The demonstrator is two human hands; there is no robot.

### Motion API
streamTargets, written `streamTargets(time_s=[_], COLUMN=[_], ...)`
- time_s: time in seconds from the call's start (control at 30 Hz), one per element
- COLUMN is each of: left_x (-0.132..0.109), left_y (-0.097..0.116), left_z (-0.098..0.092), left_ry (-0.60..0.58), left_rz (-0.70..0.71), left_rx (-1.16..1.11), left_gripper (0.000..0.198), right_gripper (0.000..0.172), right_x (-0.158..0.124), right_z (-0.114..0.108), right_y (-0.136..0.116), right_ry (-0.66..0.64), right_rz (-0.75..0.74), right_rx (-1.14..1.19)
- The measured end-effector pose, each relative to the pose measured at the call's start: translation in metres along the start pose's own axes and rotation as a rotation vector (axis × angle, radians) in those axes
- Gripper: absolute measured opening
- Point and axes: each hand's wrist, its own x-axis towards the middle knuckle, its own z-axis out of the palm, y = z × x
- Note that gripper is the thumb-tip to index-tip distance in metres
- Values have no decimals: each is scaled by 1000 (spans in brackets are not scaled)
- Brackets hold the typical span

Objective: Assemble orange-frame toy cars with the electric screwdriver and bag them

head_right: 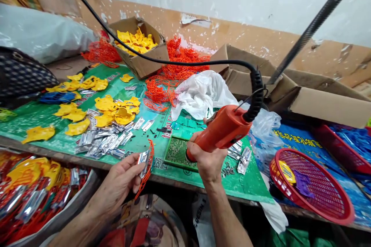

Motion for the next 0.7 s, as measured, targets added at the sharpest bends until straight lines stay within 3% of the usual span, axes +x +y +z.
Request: streamTargets(time_s=[0.4, 0.7], left_x=[6, 7], left_y=[-3, 19], left_z=[-3, -10], left_ry=[-25, -5], left_rz=[-15, 71], left_rx=[82, 417], left_gripper=[33, 24], right_gripper=[14, 14], right_x=[-2, -3], right_z=[2, 5], right_y=[1, -1], right_ry=[0, 7], right_rz=[17, 20], right_rx=[-22, -40])
